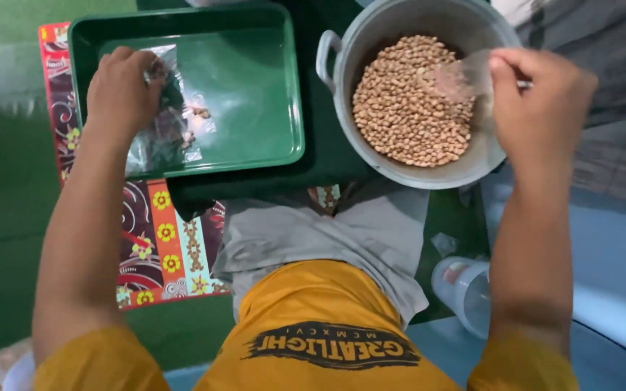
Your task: Filling small plastic bags with peanuts from a large pot and organizing them on a tray.
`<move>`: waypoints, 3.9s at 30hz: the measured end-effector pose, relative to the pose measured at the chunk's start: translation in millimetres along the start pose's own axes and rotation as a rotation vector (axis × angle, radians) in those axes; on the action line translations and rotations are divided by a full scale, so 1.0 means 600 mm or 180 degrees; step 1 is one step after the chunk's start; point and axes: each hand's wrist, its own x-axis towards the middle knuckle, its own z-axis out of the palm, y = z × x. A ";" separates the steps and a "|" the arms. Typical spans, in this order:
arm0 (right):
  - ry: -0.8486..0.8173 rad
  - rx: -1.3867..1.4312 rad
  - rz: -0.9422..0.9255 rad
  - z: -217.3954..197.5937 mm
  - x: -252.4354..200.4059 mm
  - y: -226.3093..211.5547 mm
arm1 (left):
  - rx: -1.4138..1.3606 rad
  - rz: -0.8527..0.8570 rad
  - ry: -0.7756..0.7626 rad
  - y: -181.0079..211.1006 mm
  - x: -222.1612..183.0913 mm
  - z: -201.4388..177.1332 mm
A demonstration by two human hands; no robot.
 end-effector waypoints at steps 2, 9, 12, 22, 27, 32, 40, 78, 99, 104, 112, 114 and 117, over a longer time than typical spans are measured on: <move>-0.0011 0.0137 0.0018 -0.003 0.017 0.006 | -0.0104 -0.0095 -0.0092 -0.007 0.007 0.008; 0.0333 0.1009 0.0150 0.006 -0.009 0.023 | -0.0174 -0.0273 -0.0099 -0.011 0.022 0.012; 0.0340 0.2403 0.0512 0.021 -0.046 0.009 | -0.0286 -0.0370 -0.0066 -0.001 0.023 -0.005; -0.1222 0.3790 0.1963 0.082 -0.099 -0.170 | -0.4808 -0.1847 -0.0111 0.182 0.002 -0.119; -0.1026 0.4260 0.2176 0.163 -0.103 -0.211 | -0.5281 -0.1837 -0.0453 0.285 -0.059 -0.103; -0.0574 0.4406 0.2475 0.191 -0.127 -0.210 | -0.3633 -0.0168 -0.0099 0.325 -0.091 -0.117; -0.0541 0.4528 0.2642 0.180 -0.157 -0.201 | -0.5039 -0.1210 -0.0631 0.335 -0.121 -0.091; -0.1918 0.2905 0.2639 0.207 -0.243 -0.200 | -0.3023 -0.1070 -0.1832 0.345 -0.173 -0.040; -0.0960 0.1872 0.0929 0.201 -0.247 -0.167 | -0.3507 -0.1908 -0.2355 0.366 -0.186 -0.005; -0.1360 0.3016 0.2426 0.204 -0.264 -0.172 | -0.3033 -0.1380 -0.1506 0.387 -0.187 -0.023; -0.1256 0.5392 0.3694 0.211 -0.293 -0.164 | -0.4087 -0.1933 -0.1901 0.377 -0.169 -0.046; -0.0926 0.5325 0.3756 0.209 -0.290 -0.162 | -0.3886 -0.1912 -0.1878 0.373 -0.159 -0.052; -0.0712 0.5016 0.3623 0.191 -0.278 -0.155 | -0.3943 -0.2076 -0.1841 0.371 -0.152 -0.057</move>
